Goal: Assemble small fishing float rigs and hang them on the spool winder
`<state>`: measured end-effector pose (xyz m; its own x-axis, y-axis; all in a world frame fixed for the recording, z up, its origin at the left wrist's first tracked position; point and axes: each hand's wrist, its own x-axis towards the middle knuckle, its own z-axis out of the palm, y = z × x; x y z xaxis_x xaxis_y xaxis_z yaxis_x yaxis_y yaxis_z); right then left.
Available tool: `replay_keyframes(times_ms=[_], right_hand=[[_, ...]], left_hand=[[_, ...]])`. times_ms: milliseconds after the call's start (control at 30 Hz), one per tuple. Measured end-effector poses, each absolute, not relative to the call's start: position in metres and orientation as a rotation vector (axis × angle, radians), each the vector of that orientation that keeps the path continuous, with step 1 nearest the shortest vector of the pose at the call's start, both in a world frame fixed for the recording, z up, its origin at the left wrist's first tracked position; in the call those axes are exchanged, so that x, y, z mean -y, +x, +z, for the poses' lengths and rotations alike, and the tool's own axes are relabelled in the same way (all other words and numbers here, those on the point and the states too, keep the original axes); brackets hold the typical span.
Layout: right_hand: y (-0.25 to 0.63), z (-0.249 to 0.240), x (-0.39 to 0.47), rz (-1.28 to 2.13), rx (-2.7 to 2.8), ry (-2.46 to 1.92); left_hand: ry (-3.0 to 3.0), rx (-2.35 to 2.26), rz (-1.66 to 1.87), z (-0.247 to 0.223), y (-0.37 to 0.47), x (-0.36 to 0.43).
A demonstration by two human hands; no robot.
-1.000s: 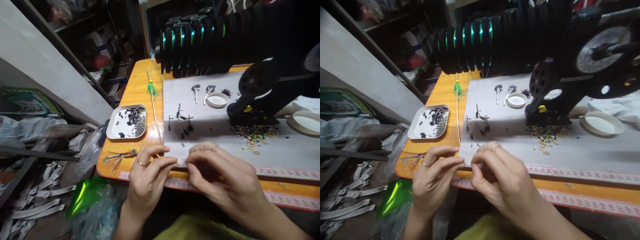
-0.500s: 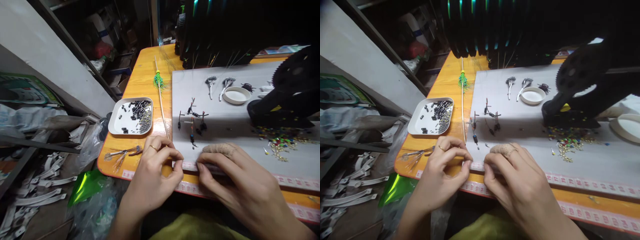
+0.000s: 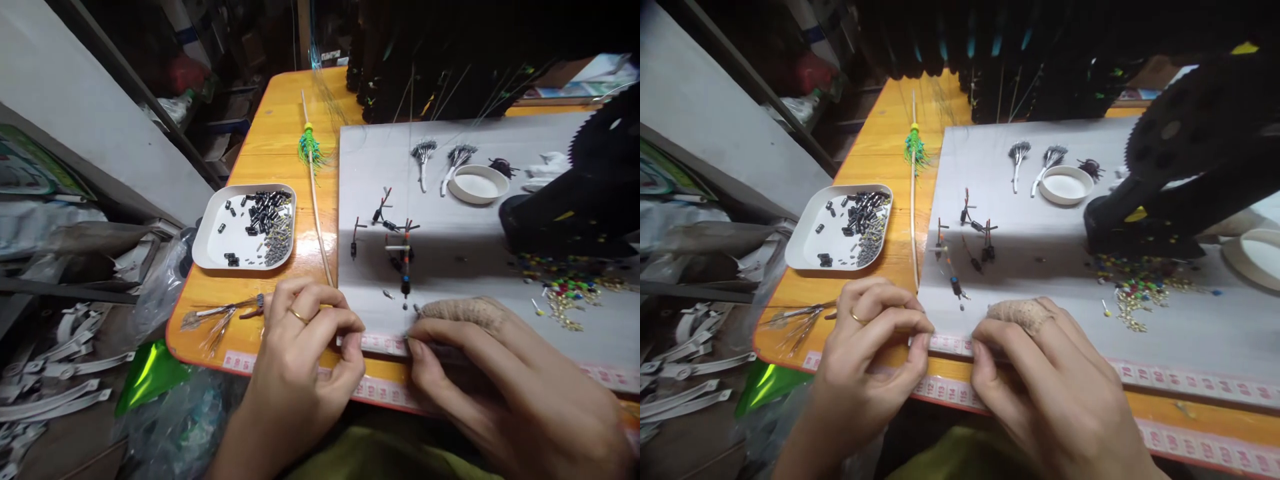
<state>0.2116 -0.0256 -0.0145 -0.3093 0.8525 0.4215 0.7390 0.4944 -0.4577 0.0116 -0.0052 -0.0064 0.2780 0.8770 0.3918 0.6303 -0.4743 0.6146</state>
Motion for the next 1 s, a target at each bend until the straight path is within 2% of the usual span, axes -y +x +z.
replay_keyframes(times_ms=[600,1000], right_hand=[[0.233,-0.019,0.025,0.227,2.224,-1.278],[0.219,-0.016,0.025,0.273,2.071,-1.328]], left_hand=[[2.24,-1.468,1.031,-0.008,0.017,0.005],[2.147,-1.406,0.804,0.004,0.012,-0.004]])
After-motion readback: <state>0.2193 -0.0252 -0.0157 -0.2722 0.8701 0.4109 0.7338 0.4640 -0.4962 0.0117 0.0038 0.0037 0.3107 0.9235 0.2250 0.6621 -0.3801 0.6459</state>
